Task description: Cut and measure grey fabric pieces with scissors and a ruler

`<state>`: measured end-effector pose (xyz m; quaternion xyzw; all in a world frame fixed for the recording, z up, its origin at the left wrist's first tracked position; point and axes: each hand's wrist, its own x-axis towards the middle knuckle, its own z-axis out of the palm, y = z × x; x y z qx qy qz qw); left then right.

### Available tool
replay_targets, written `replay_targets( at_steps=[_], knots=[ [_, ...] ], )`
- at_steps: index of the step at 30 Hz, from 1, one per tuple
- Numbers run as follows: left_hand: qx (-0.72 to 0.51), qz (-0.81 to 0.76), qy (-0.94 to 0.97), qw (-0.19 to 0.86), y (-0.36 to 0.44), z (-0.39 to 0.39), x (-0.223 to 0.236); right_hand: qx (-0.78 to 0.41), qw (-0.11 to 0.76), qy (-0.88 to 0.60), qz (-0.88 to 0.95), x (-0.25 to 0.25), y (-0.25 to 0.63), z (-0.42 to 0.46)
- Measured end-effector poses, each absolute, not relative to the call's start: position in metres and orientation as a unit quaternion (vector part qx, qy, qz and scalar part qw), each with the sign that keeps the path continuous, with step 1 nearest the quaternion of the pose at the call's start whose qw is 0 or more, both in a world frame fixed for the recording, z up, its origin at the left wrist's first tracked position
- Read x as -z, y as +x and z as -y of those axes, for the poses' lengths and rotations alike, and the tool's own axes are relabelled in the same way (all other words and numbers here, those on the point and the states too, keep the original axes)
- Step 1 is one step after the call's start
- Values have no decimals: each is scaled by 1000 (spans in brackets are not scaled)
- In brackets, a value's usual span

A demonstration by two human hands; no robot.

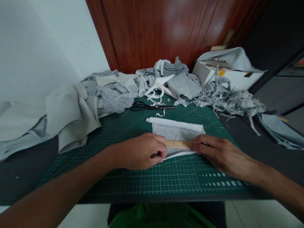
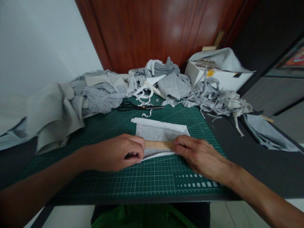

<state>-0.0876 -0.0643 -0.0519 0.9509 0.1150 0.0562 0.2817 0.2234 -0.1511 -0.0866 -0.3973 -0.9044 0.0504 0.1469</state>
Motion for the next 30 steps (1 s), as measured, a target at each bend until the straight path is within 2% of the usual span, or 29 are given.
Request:
replay_targets(
  at_steps=[4, 8, 12, 22, 30],
  knots=[
    [-89, -123, 938, 310, -86, 62, 55, -57, 159, -403, 899, 83, 219, 157],
    [-130, -154, 939, 279, -86, 62, 63, -26, 147, -425, 893, 84, 208, 157],
    [-117, -178, 940, 267, -89, 62, 66, 14, 121, -443, 888, 85, 193, 158],
    [-103, -167, 933, 302, -92, 49, 65, -125, 195, -392, 890, 85, 155, 161],
    [-132, -162, 934, 290, -89, 47, 67, -116, 113, -321, 933, 75, 155, 160]
  ],
)
